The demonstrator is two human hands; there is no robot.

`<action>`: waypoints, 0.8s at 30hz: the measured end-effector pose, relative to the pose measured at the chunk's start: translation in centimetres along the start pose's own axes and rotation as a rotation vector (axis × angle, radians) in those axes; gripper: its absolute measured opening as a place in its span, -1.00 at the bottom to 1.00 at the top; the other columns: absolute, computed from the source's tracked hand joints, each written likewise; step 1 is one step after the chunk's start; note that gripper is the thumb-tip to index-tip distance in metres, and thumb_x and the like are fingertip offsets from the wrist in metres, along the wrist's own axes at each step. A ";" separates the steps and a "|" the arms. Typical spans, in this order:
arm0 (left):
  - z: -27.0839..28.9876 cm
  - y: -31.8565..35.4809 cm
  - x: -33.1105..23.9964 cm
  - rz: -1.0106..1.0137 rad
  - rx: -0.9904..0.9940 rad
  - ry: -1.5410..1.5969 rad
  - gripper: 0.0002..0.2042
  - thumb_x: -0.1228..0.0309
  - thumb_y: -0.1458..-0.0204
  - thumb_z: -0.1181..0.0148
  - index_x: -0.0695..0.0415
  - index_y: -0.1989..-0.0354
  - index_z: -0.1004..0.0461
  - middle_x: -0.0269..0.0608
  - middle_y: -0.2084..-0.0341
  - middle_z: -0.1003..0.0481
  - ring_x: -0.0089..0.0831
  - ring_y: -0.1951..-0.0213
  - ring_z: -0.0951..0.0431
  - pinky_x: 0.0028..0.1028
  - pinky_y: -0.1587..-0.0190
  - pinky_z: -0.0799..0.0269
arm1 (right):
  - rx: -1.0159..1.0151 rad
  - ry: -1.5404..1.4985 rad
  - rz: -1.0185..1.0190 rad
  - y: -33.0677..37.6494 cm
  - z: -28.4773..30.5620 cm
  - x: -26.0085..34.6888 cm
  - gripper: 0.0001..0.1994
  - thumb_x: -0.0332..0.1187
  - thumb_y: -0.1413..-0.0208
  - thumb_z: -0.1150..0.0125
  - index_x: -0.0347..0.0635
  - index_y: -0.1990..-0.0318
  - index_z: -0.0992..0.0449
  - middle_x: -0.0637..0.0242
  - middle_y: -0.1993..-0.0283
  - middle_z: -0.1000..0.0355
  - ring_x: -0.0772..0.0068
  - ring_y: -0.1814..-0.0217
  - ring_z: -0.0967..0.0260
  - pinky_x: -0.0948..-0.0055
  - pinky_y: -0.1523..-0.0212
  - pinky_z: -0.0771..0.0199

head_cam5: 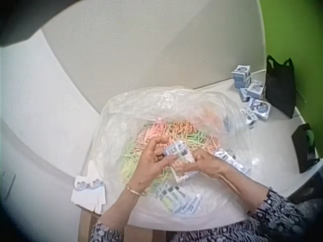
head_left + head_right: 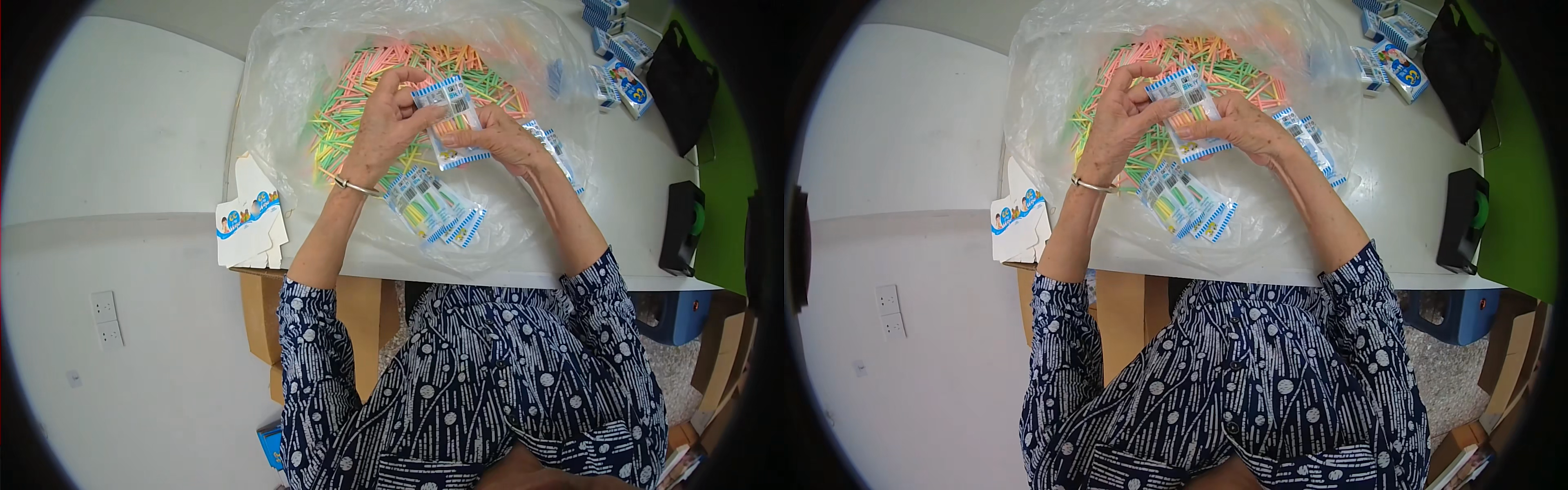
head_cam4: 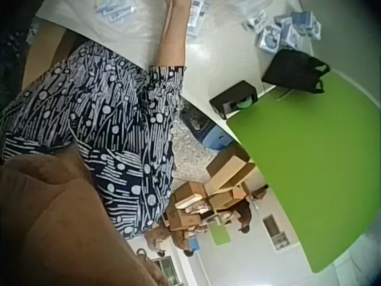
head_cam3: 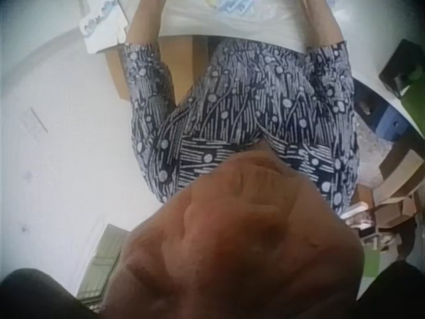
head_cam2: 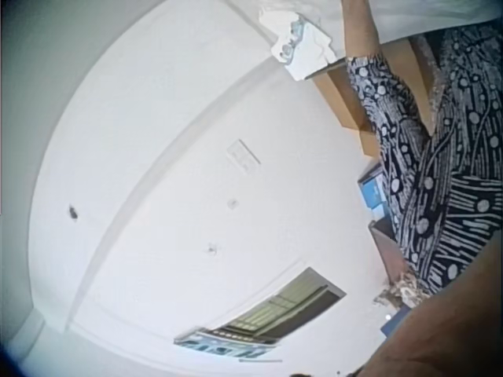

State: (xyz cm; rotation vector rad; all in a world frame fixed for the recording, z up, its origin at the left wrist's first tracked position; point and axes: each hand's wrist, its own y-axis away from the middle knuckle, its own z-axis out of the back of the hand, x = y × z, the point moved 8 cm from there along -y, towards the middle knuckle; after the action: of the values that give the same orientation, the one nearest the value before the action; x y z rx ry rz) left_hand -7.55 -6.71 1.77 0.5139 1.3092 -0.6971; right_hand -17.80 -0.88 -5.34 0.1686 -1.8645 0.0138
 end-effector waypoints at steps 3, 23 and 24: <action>-0.2 0.1 -0.1 0.009 0.004 0.000 -0.54 0.52 0.00 -0.26 0.21 -0.06 -0.22 -0.19 0.22 -0.53 -0.56 0.25 -0.53 -0.58 0.17 -0.44 | 0.003 0.008 -0.025 0.4 -0.1 0.4 -0.61 -0.19 0.12 -0.44 -0.21 0.16 -0.56 0.34 0.26 -0.53 0.56 0.23 -0.46 0.49 0.24 -0.46; 2.8 10.2 5.6 0.151 -0.015 -0.441 -0.54 0.39 0.07 -0.31 0.25 0.00 -0.31 -0.12 0.14 -0.44 -0.32 0.10 -0.46 -0.41 0.11 -0.41 | -0.683 1.358 0.142 11.1 7.2 2.7 -0.66 -0.24 -0.03 -0.24 -0.33 0.13 -0.49 0.12 0.08 -0.38 0.13 0.07 -0.36 0.30 0.05 -0.36; 2.6 10.6 5.7 0.152 -0.017 -0.443 -0.54 0.39 0.07 -0.31 0.25 0.00 -0.31 -0.12 0.14 -0.44 -0.32 0.10 -0.46 -0.41 0.11 -0.41 | -0.681 1.356 0.144 11.1 7.2 2.0 -0.66 -0.24 -0.03 -0.24 -0.33 0.13 -0.49 0.12 0.08 -0.38 0.13 0.07 -0.36 0.30 0.05 -0.36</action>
State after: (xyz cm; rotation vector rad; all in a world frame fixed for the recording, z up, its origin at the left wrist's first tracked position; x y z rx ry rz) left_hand 2.42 -2.16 -3.78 0.4113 0.8512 -0.6287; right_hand -26.58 9.17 -4.72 -0.3799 -0.4537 -0.3261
